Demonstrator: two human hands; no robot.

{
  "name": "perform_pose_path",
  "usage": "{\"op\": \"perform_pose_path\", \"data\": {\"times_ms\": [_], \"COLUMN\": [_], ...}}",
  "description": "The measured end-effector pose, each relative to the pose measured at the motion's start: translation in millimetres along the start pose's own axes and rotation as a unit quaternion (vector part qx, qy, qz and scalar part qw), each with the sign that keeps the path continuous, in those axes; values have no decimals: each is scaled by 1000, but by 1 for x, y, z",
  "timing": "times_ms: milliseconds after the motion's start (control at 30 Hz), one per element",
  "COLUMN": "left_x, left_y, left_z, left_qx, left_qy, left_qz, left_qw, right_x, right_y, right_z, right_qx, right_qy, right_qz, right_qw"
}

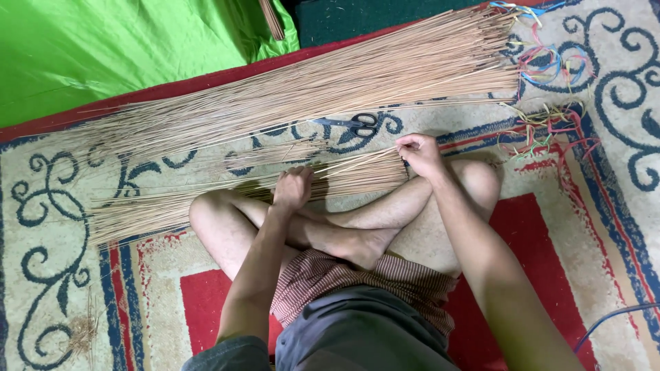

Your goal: The person sits on the floor and weaves or bundles thin wooden sticks together, using string to secure them and scissors to trim the ends.

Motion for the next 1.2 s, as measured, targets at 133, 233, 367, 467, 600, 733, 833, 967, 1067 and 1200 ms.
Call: {"op": "perform_pose_path", "data": {"times_ms": [133, 233, 367, 467, 600, 733, 833, 967, 1067, 1200], "left_x": [-6, -2, 2, -1, -11, -28, -40, -40, -34, -33], "left_y": [2, -9, -10, 14, 42, 74, 94, 93, 86, 98], "left_z": [2, 0, 4, 14, 19, 21, 24, 25, 26, 24], "left_qx": [9, 39, 44, 28, 23, 42, 66, 78, 87, 120], "left_qy": [-6, -6, -9, 2, 1, -24, -23, -15, -4, 14], "left_qz": [-20, -4, 4, -7, 13, -11, -54, -89, -106, -130], "left_qw": [1000, 999, 999, 1000, 1000, 999, 996, 993, 991, 984], "right_x": [-5, -7, -7, 0, -12, 9, 6, 12, 15, 11], "right_y": [5, 4, 2, 2, 10, 12, 19, 19, 16, 16], "right_z": [-2, 0, -4, -8, 3, -3, -2, -5, -6, -5], "right_qx": [-17, -11, -22, -40, -75, -88, -108, -131, -133, -140], "right_qy": [0, -3, -15, -34, -47, -44, -21, -21, -22, -40], "right_qz": [8, 14, 24, 45, 97, 135, 184, 207, 202, 215], "right_qw": [1000, 1000, 999, 998, 991, 986, 977, 969, 970, 966]}}
Point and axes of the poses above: each hand's wrist, its own z-axis towards the middle knuckle, its own y-axis out of the back of the hand, x = y × z, the point moved 2 cm from there along z, towards the middle knuckle, and after that the axes turned 7 degrees about z, right-handed, at the moved point
